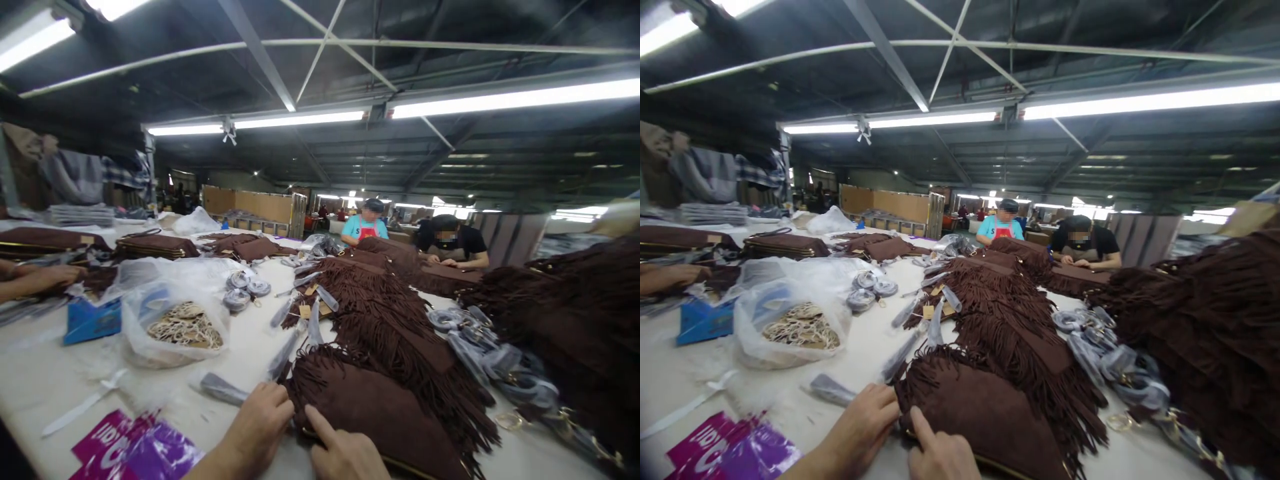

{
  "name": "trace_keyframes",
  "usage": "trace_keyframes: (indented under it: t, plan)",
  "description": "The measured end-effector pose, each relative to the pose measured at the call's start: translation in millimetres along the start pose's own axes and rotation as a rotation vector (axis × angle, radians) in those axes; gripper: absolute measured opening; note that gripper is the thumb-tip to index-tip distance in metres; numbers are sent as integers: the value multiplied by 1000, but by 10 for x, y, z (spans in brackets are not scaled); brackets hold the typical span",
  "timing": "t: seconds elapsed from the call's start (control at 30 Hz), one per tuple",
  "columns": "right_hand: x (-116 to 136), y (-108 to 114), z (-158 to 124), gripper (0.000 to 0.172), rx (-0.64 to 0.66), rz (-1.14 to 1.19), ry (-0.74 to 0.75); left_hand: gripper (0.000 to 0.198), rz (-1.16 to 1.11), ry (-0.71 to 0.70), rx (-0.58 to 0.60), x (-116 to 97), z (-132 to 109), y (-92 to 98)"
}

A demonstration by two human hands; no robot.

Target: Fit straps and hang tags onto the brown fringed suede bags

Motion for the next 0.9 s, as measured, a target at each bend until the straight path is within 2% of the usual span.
trace_keyframes:
  t: [0.1, 0.2, 0.4, 0.6, 0.7, 0.8, 0.9]
  plan:
    - [6, -205, 129, 21, -119, -142, 146, 12, 32, -34, -55, 59, -14, -26]
    - [-103, -182, 182, 25, -147, -125, 96, 14, 35, -57, -78, 118, -3, -45]
    - [-198, -29, 133, 24, -18, 85, 6, 25, -3, -4, -62, 232, 33, -85]
    - [-214, 113, 163, 25, -69, 295, -112, 48, -169, -78, -117, 87, 45, 87]
    - [-209, 159, 191, 25, -58, 345, -109, 27, -238, -65, -165, 43, 77, 162]
    - [-220, 163, 196, 25, -61, 348, -96, 7, -159, -28, -165, 65, 129, 134]
    - [-247, 150, 189, 27, -103, 340, -107, 8, -69, -20, -154, 118, 160, 61]
Point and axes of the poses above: each hand's wrist, its own z-axis towards the middle knuckle, its own y-axis out of the back of the hand, x = y × z, the point moved 5 cm from there along z, towards the middle knuckle, and after that the axes turned 12 degrees about z, right-handed, at the moved point
